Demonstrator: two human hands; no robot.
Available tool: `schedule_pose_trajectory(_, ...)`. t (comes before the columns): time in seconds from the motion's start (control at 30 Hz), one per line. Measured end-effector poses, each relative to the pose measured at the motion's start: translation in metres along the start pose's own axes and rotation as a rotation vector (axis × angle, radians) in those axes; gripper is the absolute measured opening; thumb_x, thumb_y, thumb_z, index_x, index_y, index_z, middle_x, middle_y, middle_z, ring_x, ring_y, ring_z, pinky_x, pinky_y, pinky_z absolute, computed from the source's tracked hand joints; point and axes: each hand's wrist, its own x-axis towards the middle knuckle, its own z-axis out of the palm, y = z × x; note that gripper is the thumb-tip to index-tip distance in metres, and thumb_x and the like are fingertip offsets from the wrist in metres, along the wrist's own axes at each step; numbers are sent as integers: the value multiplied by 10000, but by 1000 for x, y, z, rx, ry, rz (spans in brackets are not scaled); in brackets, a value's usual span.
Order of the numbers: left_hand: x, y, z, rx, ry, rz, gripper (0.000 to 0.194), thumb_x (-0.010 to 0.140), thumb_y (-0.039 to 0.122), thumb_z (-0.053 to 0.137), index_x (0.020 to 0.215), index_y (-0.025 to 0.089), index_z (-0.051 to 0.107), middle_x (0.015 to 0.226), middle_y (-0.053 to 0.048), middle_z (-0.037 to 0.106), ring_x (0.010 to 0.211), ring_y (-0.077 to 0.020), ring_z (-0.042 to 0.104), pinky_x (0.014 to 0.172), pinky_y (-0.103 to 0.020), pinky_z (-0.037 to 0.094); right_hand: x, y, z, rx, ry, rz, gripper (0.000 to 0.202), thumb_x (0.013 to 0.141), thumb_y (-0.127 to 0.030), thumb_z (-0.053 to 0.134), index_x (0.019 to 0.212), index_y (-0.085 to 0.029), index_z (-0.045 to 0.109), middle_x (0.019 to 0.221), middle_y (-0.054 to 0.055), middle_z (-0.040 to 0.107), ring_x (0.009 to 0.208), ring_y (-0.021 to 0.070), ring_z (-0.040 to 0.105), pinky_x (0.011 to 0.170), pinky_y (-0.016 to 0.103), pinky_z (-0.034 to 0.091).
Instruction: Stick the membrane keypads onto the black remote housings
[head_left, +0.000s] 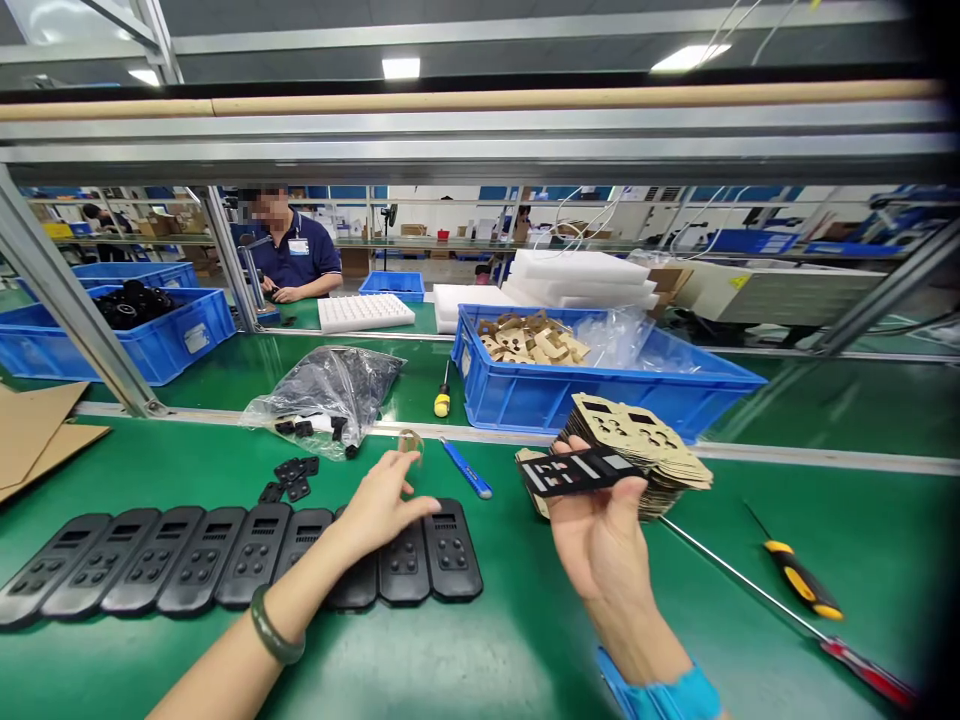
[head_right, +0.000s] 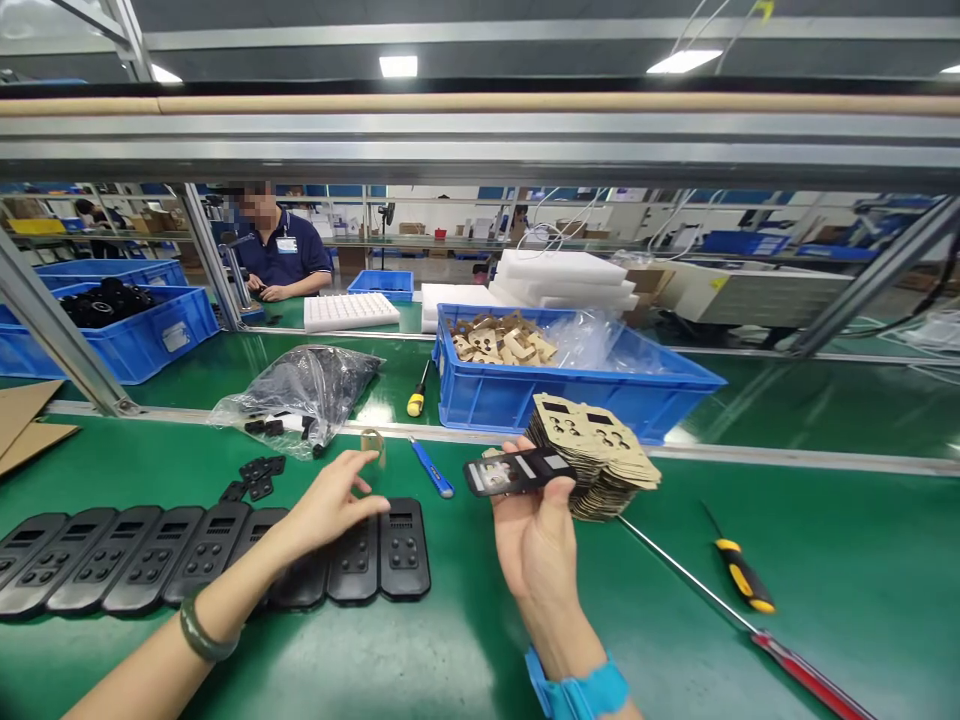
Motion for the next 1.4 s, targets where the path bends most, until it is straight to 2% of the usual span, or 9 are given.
schedule_pose_trajectory(0.13,-11,-13,21,304,-188,70,1254,303,454,891,1410,167,377,1398,-254,403,1344,-508,199,1071,-645,67,-7,11,-6,-72,-31,95,558,771,-706,542,1080,-252,644,1099,51,655,1116,235,554,922,403,489)
schedule_pose_trajectory(0.3,-26,-21,38,619,-232,282,1299,454,417,843,1488,130,112,1339,-270,404,1300,-477,297,1051,-689,82,-21,14,-3,10,-101,350,577,779,-710,528,1158,-283,603,929,20,678,850,184,620,691,274,534)
schedule_pose_trajectory(0.43,-38,-18,41,438,-174,338,1257,556,220,747,1478,239,-108,1443,-207,177,1271,-417,376,934,-517,447,-36,14,5,92,-218,500,624,781,-706,530,1257,-302,531,838,14,660,690,153,590,609,243,503)
schedule_pose_trajectory(0.57,-55,-21,47,130,-96,323,1154,642,109,666,1476,269,-116,1535,-140,25,1423,-358,43,1103,-495,268,-47,17,10,133,-271,533,644,776,-724,514,1291,-339,479,803,-6,626,658,136,546,564,209,464)
schedule_pose_trajectory(0.63,-60,-24,51,-186,-114,207,1158,683,134,692,1465,295,-147,1567,-110,-27,1431,-326,63,1118,-476,246,-50,19,11,134,-283,527,635,775,-728,509,1287,-353,477,794,-9,605,645,138,528,539,206,450)
schedule_pose_trajectory(0.7,-61,-25,55,-571,-127,85,1115,722,220,717,1476,284,-102,1576,-112,35,1415,-298,180,1109,-437,279,-50,20,11,149,-288,545,623,773,-726,514,1277,-361,483,794,-5,590,636,139,517,528,206,446)
schedule_pose_trajectory(0.87,-55,-22,55,-1110,-55,-239,466,842,285,611,1274,136,517,1324,-142,551,1254,-266,474,1067,-403,338,-49,17,12,127,-291,630,500,817,-610,575,1245,-361,510,768,-18,557,596,110,473,492,169,430)
schedule_pose_trajectory(1.07,-58,-21,51,-1191,-29,-359,565,840,173,612,1367,228,417,1186,-75,654,1099,-211,600,994,-367,405,-50,17,11,-285,-375,529,350,788,-416,706,1100,-299,599,702,-74,420,405,16,262,309,93,274)
schedule_pose_trajectory(1.4,-58,-21,50,-1220,-34,-364,483,873,141,554,1341,190,448,1090,-83,692,1051,-206,623,981,-371,412,-54,21,5,-512,-512,419,312,849,-438,623,1120,-286,601,714,-72,380,375,0,347,314,118,336)
